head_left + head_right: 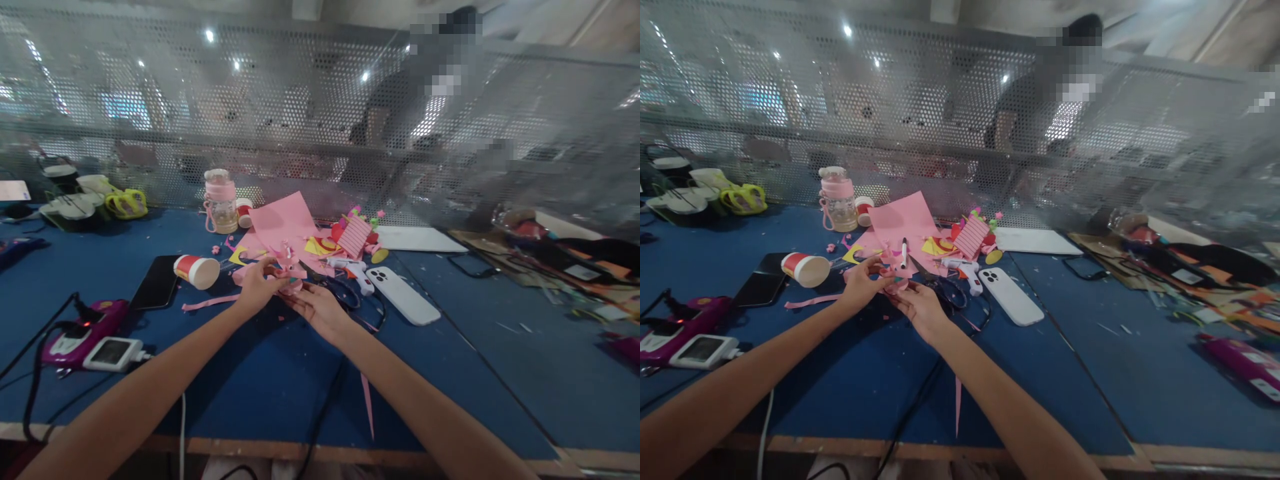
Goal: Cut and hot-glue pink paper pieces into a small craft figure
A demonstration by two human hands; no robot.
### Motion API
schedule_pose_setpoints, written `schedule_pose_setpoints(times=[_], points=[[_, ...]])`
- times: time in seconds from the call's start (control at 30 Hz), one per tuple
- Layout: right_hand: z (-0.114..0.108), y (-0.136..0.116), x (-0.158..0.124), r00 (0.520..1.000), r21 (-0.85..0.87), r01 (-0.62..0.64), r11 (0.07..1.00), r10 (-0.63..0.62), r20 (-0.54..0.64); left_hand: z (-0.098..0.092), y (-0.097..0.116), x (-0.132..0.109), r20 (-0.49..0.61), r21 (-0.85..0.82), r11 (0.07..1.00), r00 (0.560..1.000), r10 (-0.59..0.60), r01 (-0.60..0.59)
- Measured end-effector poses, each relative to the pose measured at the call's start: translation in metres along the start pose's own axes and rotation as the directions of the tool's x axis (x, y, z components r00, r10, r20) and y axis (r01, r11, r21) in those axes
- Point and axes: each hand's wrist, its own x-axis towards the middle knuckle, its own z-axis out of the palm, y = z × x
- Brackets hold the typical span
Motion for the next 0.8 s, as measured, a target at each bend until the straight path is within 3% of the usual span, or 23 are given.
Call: schedule_pose_setpoints(times=[0.2,0.5,0.8], points=[[0.0026,-0.0002,-0.0024,1.0,-0.024,0.026,0.999,-0.026,0.015,0.0004,0.0033,-0.002,0.01,0.027,1.0,1.0,-0.004,0.004],[-0.0011,-0.0028,-0.0019,0.991,-0.045,-0.111,0.993,0.114,0.071,0.0003,0.0027,-0.0022,0.018,0.048,0.999,1.0,0.004,-0.004],[-0.0045,-0.0024,-0.0024,0.986,-0.028,-0.104,0.994,0.107,0.127,-0.0004,0.0041,-0.0031,0.057,0.072,0.996,0.997,0.048,-0.052]])
